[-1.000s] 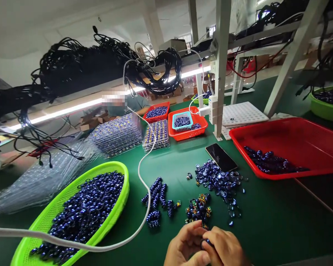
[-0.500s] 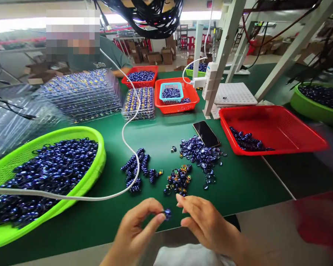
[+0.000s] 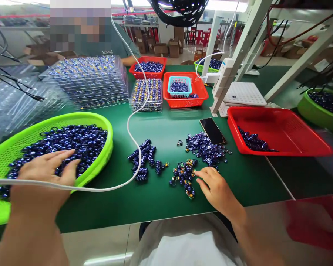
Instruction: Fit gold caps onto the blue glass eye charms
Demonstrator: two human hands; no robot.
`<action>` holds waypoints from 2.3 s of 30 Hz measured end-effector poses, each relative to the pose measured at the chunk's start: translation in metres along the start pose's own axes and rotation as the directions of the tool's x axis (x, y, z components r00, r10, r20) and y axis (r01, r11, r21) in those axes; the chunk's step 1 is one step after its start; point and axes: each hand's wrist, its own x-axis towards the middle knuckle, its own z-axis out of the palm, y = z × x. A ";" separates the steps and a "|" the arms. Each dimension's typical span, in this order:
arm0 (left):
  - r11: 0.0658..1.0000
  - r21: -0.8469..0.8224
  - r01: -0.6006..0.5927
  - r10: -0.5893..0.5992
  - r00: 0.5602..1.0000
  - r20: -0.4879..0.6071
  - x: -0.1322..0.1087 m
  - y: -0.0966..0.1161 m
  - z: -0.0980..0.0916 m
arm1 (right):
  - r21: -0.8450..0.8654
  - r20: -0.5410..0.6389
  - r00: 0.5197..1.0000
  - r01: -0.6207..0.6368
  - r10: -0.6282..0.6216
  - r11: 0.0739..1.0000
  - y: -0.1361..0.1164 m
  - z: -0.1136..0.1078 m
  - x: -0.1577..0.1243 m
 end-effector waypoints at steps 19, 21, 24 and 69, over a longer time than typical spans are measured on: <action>0.788 -0.606 -0.106 0.490 0.704 0.514 -0.162 0.168 0.094 | 0.305 0.167 0.968 -0.230 0.186 0.924 -0.015 0.019 -0.011; 0.794 -0.595 -0.120 0.483 0.719 0.499 -0.161 0.171 0.097 | 0.361 0.147 0.958 -0.284 0.246 0.888 -0.016 0.016 -0.010; 0.800 -0.581 -0.150 0.481 0.740 0.470 -0.159 0.174 0.101 | 0.386 0.127 0.947 -0.320 0.294 0.865 -0.017 0.013 -0.007; 0.555 -0.765 0.328 0.382 0.717 0.584 -0.140 0.179 0.074 | 0.663 0.197 0.829 -0.506 0.524 0.551 -0.030 0.010 -0.010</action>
